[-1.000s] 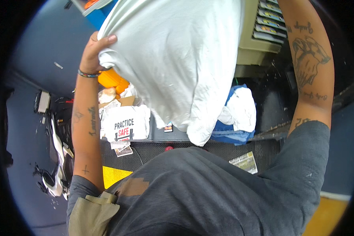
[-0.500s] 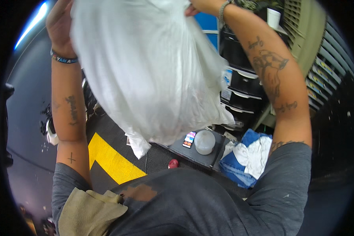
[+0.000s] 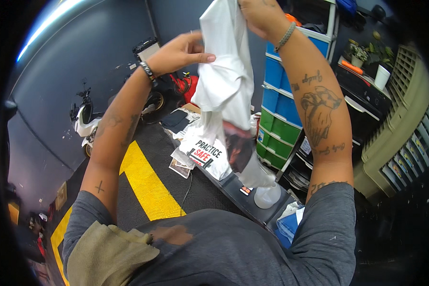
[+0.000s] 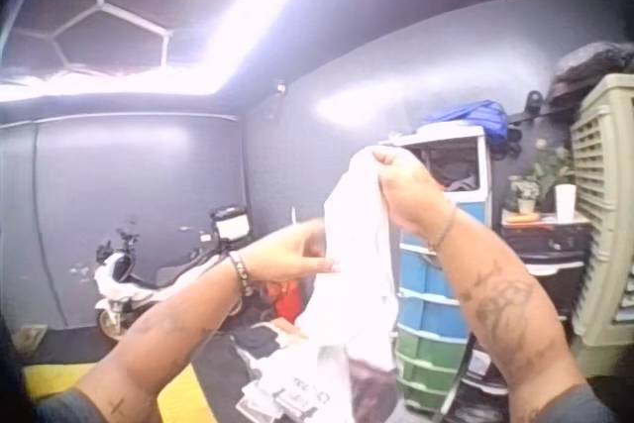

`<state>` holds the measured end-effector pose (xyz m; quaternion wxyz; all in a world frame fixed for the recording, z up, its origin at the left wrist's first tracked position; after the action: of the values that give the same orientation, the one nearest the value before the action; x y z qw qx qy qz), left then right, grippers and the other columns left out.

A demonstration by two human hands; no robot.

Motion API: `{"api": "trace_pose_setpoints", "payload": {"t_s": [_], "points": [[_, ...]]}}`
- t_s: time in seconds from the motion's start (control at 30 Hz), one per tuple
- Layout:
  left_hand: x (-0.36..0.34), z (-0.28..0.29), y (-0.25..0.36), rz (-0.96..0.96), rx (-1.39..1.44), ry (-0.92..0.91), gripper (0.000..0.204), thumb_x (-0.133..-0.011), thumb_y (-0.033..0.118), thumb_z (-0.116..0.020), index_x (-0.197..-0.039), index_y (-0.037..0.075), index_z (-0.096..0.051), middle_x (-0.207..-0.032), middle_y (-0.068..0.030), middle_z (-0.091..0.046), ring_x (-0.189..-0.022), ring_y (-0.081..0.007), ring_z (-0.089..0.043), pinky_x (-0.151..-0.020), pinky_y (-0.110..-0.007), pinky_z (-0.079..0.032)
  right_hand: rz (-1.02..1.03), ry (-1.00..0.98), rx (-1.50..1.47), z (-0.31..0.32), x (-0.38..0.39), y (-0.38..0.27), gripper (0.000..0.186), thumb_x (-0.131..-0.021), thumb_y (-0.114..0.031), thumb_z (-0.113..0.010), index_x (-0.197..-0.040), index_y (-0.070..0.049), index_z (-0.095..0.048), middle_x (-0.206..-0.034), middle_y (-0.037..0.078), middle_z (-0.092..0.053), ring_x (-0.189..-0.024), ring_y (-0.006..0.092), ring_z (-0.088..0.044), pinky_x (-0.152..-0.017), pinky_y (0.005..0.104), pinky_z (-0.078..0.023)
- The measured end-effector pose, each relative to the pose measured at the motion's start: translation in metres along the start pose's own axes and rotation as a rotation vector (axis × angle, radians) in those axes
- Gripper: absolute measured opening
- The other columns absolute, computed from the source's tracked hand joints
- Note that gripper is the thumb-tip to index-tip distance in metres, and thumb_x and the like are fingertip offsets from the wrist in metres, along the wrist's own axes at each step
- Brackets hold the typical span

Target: The person picks up several white t-shirts and denim shorts from a workbench, unfolds each item to display the front and back, then folds them and places them back on the bench. The person handles the items one at a time, turning them over and smoothing them before folding.

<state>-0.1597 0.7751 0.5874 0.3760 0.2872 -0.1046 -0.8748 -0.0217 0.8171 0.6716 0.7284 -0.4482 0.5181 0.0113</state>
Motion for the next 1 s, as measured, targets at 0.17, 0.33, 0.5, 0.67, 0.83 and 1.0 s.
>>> {"api": "trace_pose_setpoints", "payload": {"t_s": [0.17,0.33,0.5,0.67,0.83,1.0], "points": [[0.022,0.047,-0.063,-0.155,0.006,0.201,0.032,-0.104,0.026,-0.058,-0.094,-0.001,-0.074,-0.074,-0.0022,-0.064,-0.069,-0.0079,-0.054,-0.068,-0.028,-0.046,0.556,0.237,0.747,-0.017,-0.013,-0.018,0.01,-0.094,-0.007,-0.056,-0.098,-0.002,-0.064,-0.09,0.009,-0.068,-0.083,0.021,-0.063,-0.071,0.0354,-0.05],[0.051,0.079,-0.117,0.136,0.425,0.368,0.028,-0.105,0.022,-0.054,-0.085,0.006,-0.066,-0.078,0.0063,-0.058,-0.068,-0.0049,-0.048,-0.066,-0.022,-0.042,0.706,0.214,1.033,-0.073,-0.02,0.013,0.009,-0.094,-0.002,-0.051,-0.098,-0.002,-0.059,-0.083,0.025,-0.064,-0.08,0.0491,-0.061,-0.069,0.048,-0.049],[0.082,0.117,-0.104,0.092,0.172,0.398,0.041,-0.102,0.044,-0.068,-0.109,0.004,-0.071,-0.097,-0.0021,-0.071,-0.086,-0.0113,-0.065,-0.082,-0.03,-0.055,0.375,0.124,1.199,-0.089,-0.048,0.034,0.049,-0.1,-0.044,-0.068,-0.082,0.001,-0.068,-0.08,0.028,-0.066,-0.077,0.0494,-0.064,-0.067,0.0473,-0.052],[0.125,0.09,-0.166,0.373,-0.462,-0.254,0.062,-0.084,0.053,-0.082,-0.113,-0.002,-0.075,-0.093,-0.0177,-0.077,-0.084,-0.0269,-0.073,-0.08,-0.037,-0.057,0.077,-0.222,1.542,-0.095,-0.057,0.073,0.06,-0.082,-0.063,-0.079,-0.085,-0.003,-0.076,-0.082,0.025,-0.073,-0.076,0.0451,-0.07,-0.073,0.0464,-0.057],[0.175,0.138,-0.216,0.587,-0.234,0.114,0.048,-0.088,0.03,-0.078,-0.117,-0.007,-0.07,-0.101,-0.008,-0.076,-0.083,-0.0149,-0.07,-0.081,-0.031,-0.056,0.091,-0.245,1.71,-0.093,-0.069,0.068,0.049,-0.083,-0.054,-0.079,-0.083,-0.005,-0.077,-0.085,0.023,-0.074,-0.087,0.0448,-0.072,-0.082,0.0514,-0.057],[0.14,0.145,-0.197,0.49,0.476,0.426,0.039,-0.099,0.025,-0.07,-0.122,-0.006,-0.069,-0.109,-0.0117,-0.077,-0.089,-0.0151,-0.076,-0.078,-0.029,-0.063,-0.013,-0.291,1.372,-0.114,-0.081,0.084,0.051,-0.082,-0.05,-0.079,-0.103,-0.004,-0.078,-0.103,0.024,-0.076,-0.101,0.0404,-0.072,-0.092,0.0496,-0.056]]}}
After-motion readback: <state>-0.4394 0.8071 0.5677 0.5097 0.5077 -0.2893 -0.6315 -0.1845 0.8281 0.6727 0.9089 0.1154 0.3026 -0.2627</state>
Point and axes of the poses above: each hand's wrist, its own x-axis away from the middle knuckle, its own z-axis out of the back of the hand, y = z × x, the point moved 10 cm from there along -x, towards the middle knuckle
